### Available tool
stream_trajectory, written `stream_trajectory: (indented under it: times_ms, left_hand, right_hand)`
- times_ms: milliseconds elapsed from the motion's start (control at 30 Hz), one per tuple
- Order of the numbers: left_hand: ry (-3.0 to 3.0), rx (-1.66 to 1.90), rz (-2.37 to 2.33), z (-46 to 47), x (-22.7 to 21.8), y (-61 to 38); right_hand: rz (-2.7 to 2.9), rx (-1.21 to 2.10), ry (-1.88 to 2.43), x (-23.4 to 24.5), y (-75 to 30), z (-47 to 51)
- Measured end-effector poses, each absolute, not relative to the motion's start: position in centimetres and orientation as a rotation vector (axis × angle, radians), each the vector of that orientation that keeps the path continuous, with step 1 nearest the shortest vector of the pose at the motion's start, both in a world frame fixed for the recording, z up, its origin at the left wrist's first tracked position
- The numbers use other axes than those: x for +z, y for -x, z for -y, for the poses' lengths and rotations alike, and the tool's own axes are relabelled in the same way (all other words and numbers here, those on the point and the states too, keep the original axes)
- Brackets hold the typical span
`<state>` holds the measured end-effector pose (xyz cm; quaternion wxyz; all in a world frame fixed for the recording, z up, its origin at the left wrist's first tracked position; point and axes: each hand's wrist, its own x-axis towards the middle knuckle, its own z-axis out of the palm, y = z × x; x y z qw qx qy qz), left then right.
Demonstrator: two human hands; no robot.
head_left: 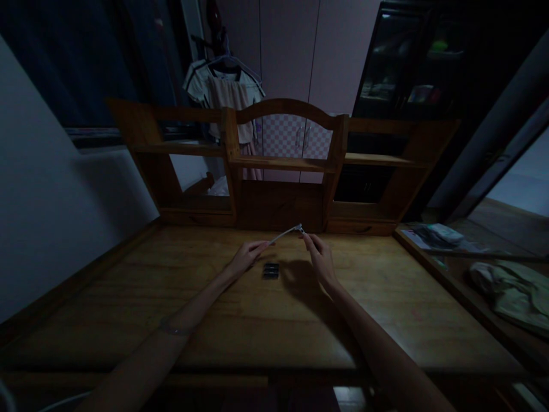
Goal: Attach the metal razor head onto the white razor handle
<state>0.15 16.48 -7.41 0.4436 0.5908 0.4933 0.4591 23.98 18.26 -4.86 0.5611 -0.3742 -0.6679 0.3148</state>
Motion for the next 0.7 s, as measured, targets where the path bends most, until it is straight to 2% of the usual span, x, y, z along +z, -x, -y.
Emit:
stream_trajectory:
  times_ms: [200,400,700]
  left_hand:
    - [-1.395,1.239,-1.187,-16.68,-7.6,0.04]
    - [-1.464,1.117,-1.177,-16.38,-7.61,-0.34]
    - [-1.446,1.175,-1.164,-16.07,-7.11,-0.33]
  right_hand:
    - [1.559,0.73,0.92,-4.87,-24.01,-18.38]
    - [1.561,0.734,0.915,-4.84,-24.05,-18.44]
    - [1.568,0.752,0.907,-5.09,-23.87,-18.27]
